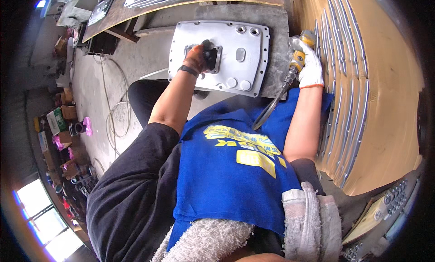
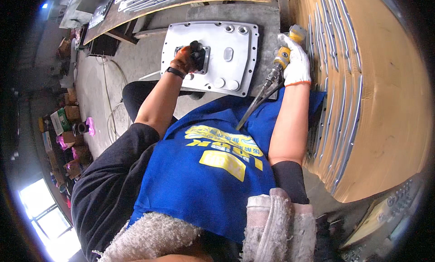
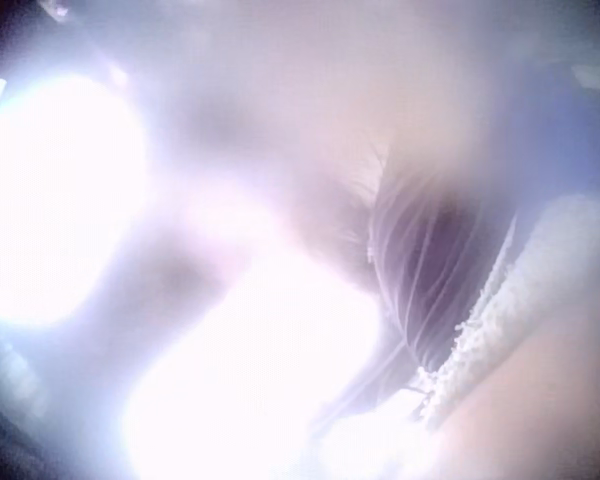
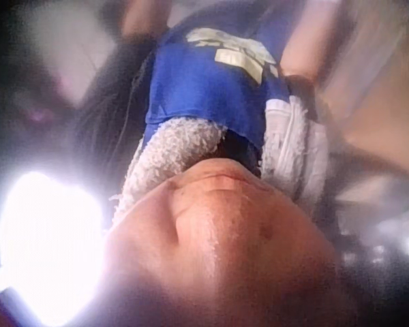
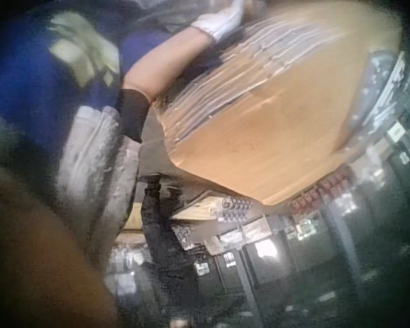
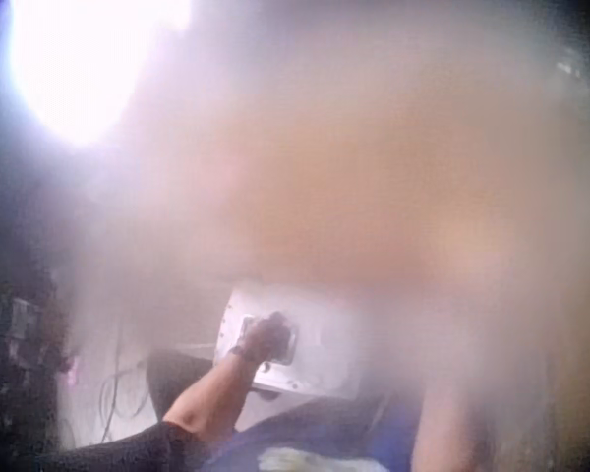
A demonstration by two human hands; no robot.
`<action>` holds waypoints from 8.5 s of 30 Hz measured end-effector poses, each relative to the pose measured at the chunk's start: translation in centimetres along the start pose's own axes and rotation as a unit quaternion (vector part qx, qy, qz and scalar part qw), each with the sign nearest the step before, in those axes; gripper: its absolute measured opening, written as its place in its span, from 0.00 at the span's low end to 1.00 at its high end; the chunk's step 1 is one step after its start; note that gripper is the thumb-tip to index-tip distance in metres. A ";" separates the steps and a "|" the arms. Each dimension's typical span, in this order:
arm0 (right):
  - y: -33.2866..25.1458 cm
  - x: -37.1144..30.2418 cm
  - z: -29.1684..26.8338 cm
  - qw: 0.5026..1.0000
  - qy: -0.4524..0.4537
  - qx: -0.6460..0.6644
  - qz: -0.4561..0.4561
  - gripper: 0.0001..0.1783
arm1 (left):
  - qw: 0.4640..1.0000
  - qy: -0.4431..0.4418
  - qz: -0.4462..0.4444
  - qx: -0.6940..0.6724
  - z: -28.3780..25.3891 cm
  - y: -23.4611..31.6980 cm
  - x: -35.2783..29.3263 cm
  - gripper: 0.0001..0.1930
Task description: The person uses a handheld angle grinder to smooth the edges and surfaces of rectangular metal parts. They hold each part with a gloved hand, grind specific areas, and then place the finished part onto a stack on the table.
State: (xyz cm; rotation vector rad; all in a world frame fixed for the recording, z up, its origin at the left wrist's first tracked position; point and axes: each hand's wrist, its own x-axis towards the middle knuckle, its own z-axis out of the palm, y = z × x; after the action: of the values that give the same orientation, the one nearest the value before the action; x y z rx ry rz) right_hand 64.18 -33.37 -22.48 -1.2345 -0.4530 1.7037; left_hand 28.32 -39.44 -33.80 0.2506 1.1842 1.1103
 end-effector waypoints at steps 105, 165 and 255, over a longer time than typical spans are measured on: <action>6.6 1.9 6.0 0.931 -0.051 -0.343 -0.117 0.31 | 0.666 0.315 0.478 0.479 0.8 7.1 -12.7 0.14; -49.4 8.3 -15.3 0.350 0.403 -0.740 -0.410 0.22 | 0.520 -0.227 0.595 0.570 54.7 4.0 -1.9 0.23; -34.1 9.9 1.8 0.534 0.346 -0.685 -0.355 0.34 | 0.255 0.029 0.693 0.674 15.4 6.5 3.2 0.16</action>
State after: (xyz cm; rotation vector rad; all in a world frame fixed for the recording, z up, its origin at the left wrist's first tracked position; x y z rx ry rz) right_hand 78.42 -8.17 -1.84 -2.1311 -1.6358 -0.2723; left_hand 37.33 -28.02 -24.92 3.1865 1.5567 0.9325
